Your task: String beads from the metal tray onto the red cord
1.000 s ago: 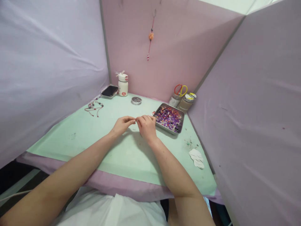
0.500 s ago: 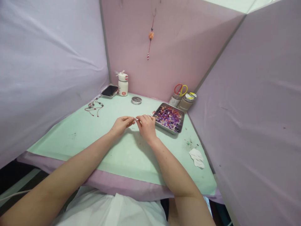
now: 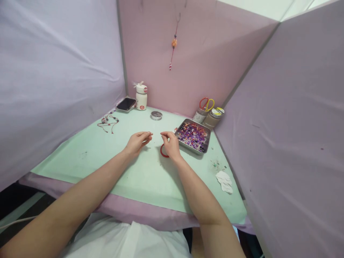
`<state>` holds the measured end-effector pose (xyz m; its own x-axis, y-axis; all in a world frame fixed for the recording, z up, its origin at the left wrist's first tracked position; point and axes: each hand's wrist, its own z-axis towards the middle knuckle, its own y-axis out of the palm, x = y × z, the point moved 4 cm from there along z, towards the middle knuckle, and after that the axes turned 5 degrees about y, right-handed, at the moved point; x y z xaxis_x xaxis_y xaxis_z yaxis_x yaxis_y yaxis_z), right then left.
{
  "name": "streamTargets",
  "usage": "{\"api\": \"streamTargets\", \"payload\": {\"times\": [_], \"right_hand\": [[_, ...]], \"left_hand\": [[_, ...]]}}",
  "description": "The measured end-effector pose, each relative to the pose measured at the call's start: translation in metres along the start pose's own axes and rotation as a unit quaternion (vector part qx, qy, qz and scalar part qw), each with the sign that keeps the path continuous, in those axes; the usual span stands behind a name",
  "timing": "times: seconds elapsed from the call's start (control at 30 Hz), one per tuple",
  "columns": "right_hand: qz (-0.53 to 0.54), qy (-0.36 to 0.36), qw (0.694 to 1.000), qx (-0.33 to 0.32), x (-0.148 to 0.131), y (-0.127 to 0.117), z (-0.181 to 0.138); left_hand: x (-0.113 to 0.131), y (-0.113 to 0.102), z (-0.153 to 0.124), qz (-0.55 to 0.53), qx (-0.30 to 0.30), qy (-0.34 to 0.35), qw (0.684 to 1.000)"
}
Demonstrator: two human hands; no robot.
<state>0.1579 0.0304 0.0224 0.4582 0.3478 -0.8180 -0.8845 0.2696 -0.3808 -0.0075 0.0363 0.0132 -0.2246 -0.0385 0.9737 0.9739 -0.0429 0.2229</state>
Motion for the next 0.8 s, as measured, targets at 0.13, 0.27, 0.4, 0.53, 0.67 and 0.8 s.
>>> {"api": "streamTargets", "payload": {"times": [0.13,0.27,0.4,0.53,0.67,0.8], "right_hand": [[0.053,0.033,0.998,-0.017,0.0,0.004,-0.001],[0.072,0.044,0.996,-0.017,-0.007,0.004,-0.004],[0.074,0.031,0.997,-0.013,-0.012,0.004,-0.005],[0.065,0.019,0.998,-0.004,-0.013,0.003,-0.006],[0.034,0.004,0.999,0.007,-0.014,0.003,-0.006],[0.025,-0.007,1.0,0.013,-0.014,0.002,-0.006]], "left_hand": [[0.001,0.002,-0.002,-0.006,-0.004,0.001,1.0],[0.003,0.004,-0.004,-0.009,-0.019,0.005,1.0],[0.002,0.005,-0.003,-0.004,-0.025,0.003,1.0],[0.002,0.004,-0.002,0.016,-0.016,0.029,0.999],[0.008,0.001,-0.002,0.063,0.02,0.106,0.992],[0.011,-0.002,-0.001,0.076,0.056,0.138,0.986]]}}
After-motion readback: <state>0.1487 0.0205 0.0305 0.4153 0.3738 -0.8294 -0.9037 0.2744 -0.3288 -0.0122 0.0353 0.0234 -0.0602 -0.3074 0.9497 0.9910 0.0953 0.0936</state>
